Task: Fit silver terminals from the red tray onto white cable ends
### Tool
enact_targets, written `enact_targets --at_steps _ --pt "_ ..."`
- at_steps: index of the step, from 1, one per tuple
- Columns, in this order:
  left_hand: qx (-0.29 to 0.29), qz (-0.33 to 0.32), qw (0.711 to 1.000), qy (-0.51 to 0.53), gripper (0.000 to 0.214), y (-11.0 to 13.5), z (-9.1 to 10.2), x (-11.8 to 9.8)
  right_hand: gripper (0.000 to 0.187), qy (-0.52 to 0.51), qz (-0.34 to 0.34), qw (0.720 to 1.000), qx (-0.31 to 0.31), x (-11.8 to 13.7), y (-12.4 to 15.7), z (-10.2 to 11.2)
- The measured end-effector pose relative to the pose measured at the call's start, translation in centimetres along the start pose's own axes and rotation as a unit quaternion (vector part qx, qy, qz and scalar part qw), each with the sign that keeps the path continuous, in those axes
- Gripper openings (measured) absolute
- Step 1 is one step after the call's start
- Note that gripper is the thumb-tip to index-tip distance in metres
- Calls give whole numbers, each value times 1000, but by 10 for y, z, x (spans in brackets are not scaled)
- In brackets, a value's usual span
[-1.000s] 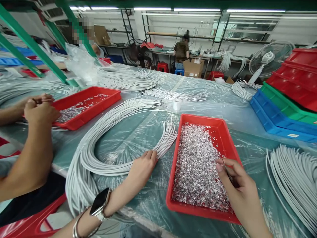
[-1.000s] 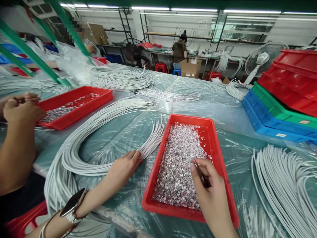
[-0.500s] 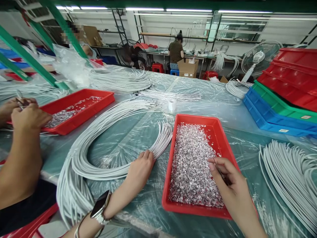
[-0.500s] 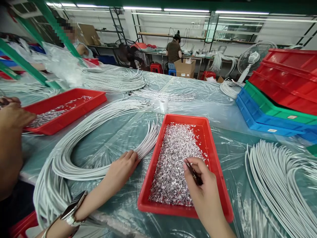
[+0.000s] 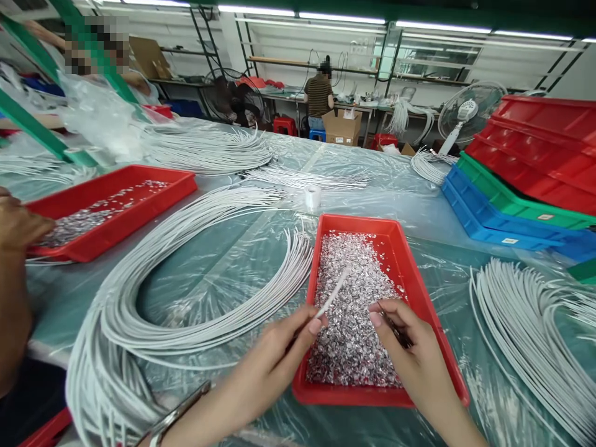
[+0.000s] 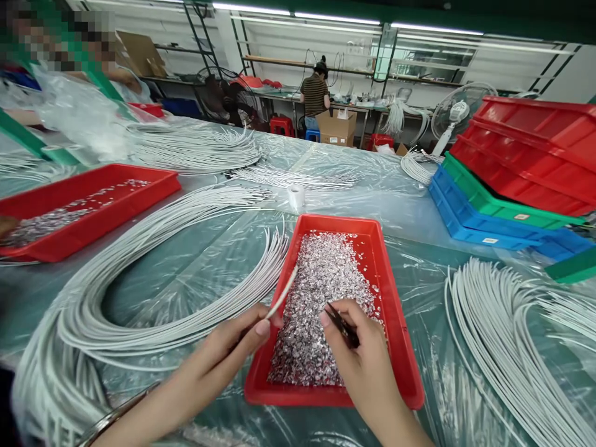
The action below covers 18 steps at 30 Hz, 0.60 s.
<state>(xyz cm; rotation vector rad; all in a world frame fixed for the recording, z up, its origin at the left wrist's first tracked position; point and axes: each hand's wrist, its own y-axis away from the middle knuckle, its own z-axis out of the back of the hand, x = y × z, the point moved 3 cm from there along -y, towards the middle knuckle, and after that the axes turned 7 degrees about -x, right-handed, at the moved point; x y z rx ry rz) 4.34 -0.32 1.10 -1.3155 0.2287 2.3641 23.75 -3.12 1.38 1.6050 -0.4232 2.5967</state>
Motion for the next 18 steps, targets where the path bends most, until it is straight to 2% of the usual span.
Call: enact_targets --at_steps 3,6,9,11,14,18 --pt "23 -5 997 68 27 1 -11 -19 15 -21 10 1000 -19 3 1 3" --pt "40 -26 993 108 25 1 -19 -29 10 -42 19 999 -16 6 4 5" --pt "58 -9 987 149 23 0 -28 -28 8 -59 31 998 -2 10 8 7" --pt "56 11 981 185 19 0 -33 -25 7 -65 37 997 4 12 10 7" --pt "43 9 968 247 18 0 -36 -23 5 -55 43 997 18 16 11 8" --pt "38 -8 963 266 22 -2 -35 -24 12 -26 108 993 44 21 15 9"
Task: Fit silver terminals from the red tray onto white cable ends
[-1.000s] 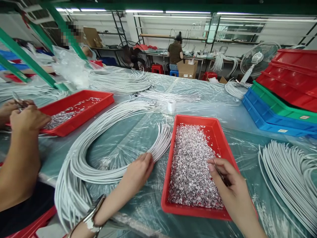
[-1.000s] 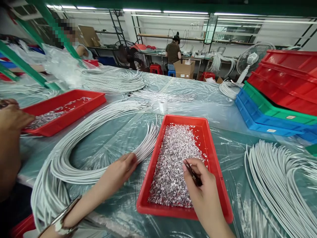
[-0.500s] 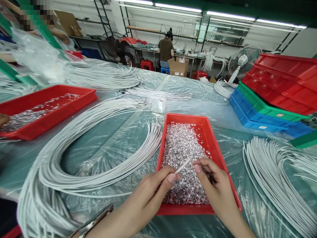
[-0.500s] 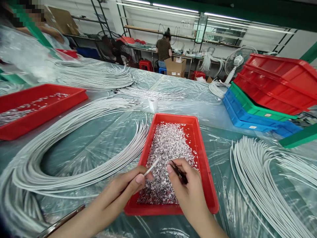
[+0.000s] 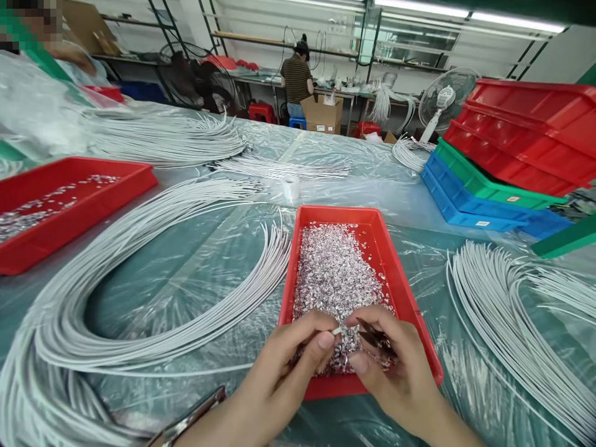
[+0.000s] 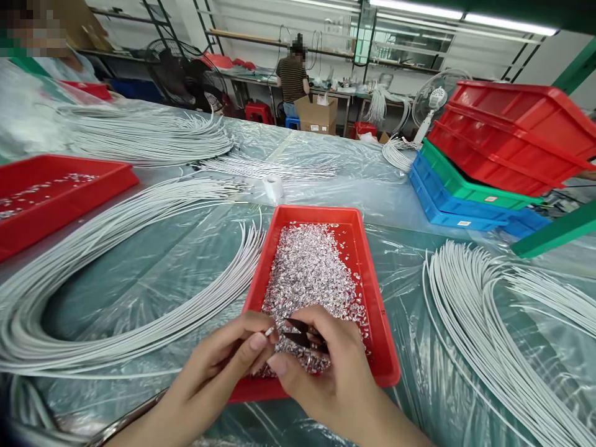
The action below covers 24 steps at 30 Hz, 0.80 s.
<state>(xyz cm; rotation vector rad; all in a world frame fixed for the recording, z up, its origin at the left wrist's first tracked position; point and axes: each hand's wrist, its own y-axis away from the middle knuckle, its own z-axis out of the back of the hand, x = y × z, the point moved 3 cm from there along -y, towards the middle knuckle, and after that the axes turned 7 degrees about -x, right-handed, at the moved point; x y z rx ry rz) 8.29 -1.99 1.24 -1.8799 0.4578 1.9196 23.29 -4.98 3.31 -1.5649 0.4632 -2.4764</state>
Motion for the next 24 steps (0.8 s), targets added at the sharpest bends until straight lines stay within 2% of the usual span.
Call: enact_targets --at_steps 4,11,18,24 --pt "17 22 1000 4 27 -1 0 1 11 22 42 999 -3 3 1 1" --pt "21 43 999 12 31 4 3 5 6 52 26 997 44 4 -4 -1" --pt "18 16 999 -22 32 3 5 1 7 63 11 997 52 0 -2 -5" --pt "19 -6 994 -111 26 7 7 4 8 57 -11 994 89 3 -5 -5"
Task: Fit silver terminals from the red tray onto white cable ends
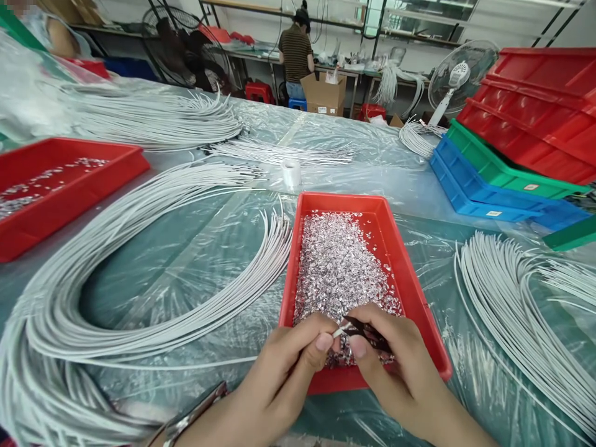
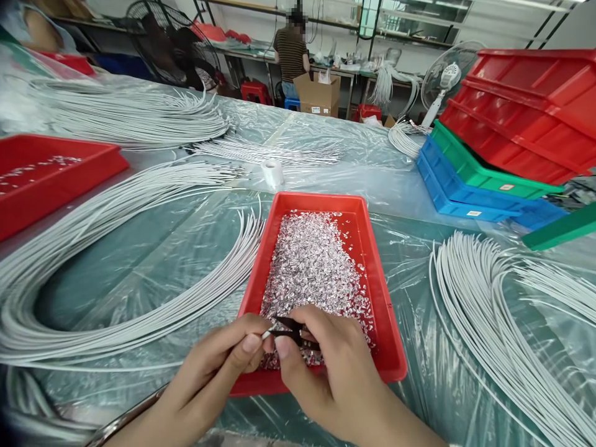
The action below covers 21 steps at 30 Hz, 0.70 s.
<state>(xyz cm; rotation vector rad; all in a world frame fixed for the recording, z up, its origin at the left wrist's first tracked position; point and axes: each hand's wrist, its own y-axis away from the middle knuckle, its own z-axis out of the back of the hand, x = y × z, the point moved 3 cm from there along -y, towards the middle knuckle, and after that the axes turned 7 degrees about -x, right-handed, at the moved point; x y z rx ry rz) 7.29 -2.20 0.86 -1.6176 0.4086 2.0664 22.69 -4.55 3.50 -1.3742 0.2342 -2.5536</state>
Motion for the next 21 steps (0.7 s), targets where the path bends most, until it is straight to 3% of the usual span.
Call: enact_targets --at_steps 8,14,18,21 --pt "-39 -130 979 -150 15 4 2 -4 26 -35 -39 999 7 3 0 4" --pt "-64 -227 948 -213 20 0 2 -9 25 -47 -88 994 46 -3 4 4" --pt "-75 -257 929 -256 20 1 0 -6 26 -79 -137 986 58 -7 6 3" --pt "-102 -289 904 -298 21 2 -3 -4 27 -86 -135 986 55 -5 4 2"
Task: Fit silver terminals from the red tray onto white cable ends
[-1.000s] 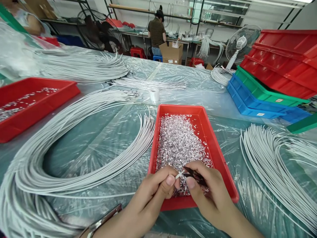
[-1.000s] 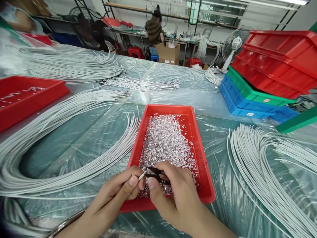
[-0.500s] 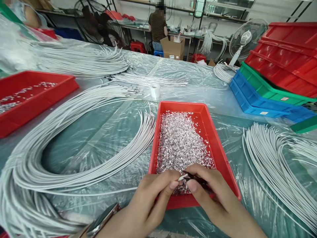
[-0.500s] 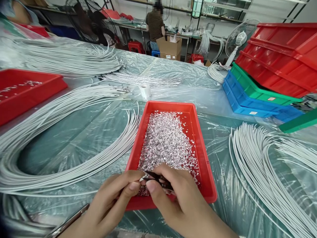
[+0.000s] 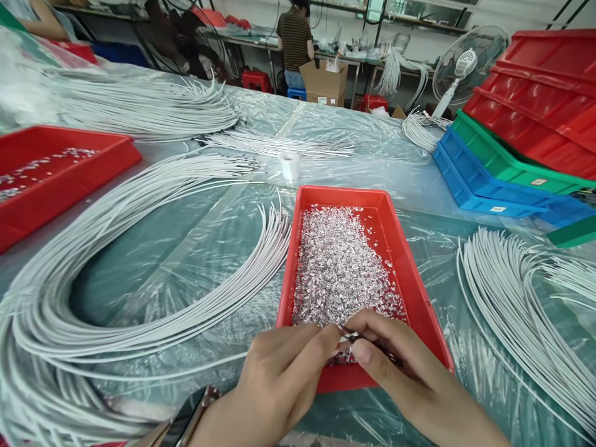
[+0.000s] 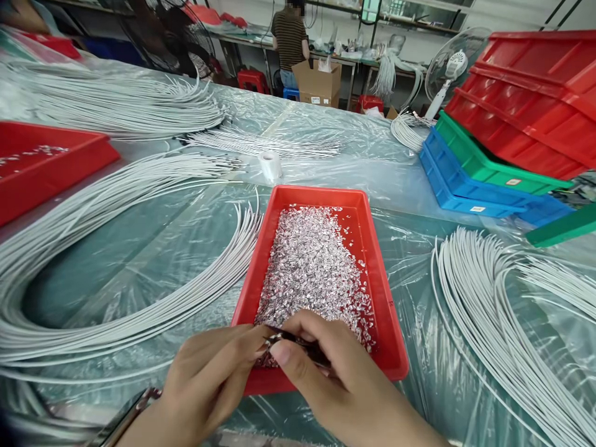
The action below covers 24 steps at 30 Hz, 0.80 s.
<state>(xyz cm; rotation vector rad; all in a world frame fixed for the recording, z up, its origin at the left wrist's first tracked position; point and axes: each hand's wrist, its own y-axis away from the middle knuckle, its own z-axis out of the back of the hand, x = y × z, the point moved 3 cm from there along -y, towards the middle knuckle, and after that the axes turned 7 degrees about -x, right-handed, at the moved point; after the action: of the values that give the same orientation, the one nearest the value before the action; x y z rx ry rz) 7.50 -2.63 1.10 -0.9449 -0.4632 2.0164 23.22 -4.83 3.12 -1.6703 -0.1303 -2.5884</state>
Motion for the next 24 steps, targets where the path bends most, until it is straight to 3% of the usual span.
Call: enact_targets --at_steps 3,6,10,14,17,20,24 --pt "-27 -21 999 -35 19 0 -2 -1 27 6 16 1000 -9 4 -1 -1" --pt "-18 -5 1000 -8 21 0 -1 -1 28 22 28 999 -16 6 0 -1" --pt "-15 76 996 49 29 4 7 -1 28 55 37 998 -12 2 1 -3" --pt "-35 160 981 103 20 5 14 3 21 84 1 996 -22 -6 -2 -2" --pt "29 225 962 153 15 5 11 7 14 18 12 997 -70 -6 -3 5" --pt "105 273 935 202 20 7 7 9 23 -17 72 992 -100 0 -1 9" --pt "141 290 917 235 25 4 6 9 30 -11 114 991 -65 3 2 7"
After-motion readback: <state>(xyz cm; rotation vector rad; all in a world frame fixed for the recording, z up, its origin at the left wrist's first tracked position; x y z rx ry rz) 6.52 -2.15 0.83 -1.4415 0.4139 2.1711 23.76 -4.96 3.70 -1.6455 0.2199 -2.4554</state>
